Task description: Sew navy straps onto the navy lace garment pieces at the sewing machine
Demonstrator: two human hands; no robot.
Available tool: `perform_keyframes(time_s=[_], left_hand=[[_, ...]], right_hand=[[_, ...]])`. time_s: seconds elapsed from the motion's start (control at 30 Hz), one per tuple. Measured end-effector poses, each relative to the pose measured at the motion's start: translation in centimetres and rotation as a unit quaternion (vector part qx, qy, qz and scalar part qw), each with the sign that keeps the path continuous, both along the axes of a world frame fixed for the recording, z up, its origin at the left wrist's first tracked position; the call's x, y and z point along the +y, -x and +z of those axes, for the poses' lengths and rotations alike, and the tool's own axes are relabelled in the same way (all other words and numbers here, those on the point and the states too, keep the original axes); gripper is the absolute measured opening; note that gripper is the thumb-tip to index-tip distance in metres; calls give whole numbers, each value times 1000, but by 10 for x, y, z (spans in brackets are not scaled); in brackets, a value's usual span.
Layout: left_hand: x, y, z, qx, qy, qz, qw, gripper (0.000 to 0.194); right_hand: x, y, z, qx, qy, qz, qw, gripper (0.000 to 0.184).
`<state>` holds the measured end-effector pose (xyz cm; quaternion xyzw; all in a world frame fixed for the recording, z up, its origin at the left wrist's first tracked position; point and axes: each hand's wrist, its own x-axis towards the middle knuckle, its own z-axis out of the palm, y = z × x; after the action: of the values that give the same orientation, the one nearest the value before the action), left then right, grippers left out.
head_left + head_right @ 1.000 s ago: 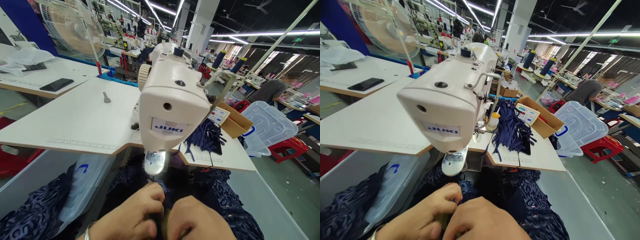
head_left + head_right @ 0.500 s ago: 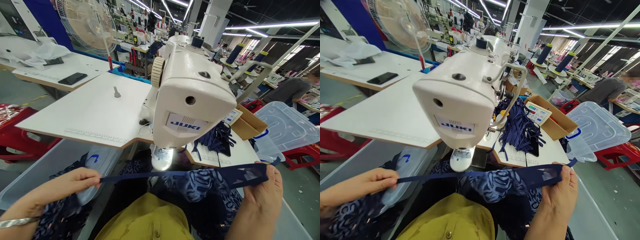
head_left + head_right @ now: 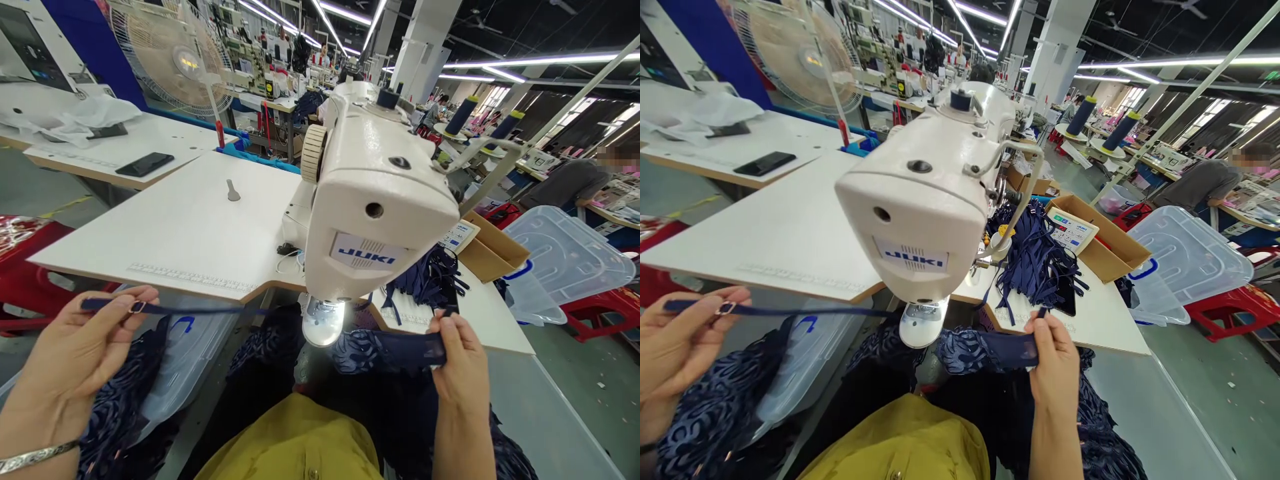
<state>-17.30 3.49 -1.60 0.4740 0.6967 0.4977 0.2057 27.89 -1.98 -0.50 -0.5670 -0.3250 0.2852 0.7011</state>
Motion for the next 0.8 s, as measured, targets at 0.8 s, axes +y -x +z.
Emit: perform_keyframes(time_s=[0.8], left_hand=[[-37,-160,11,395,-323,-354,784,30]], right_hand=[[-4,119,9,-544,-121,141,818,25]])
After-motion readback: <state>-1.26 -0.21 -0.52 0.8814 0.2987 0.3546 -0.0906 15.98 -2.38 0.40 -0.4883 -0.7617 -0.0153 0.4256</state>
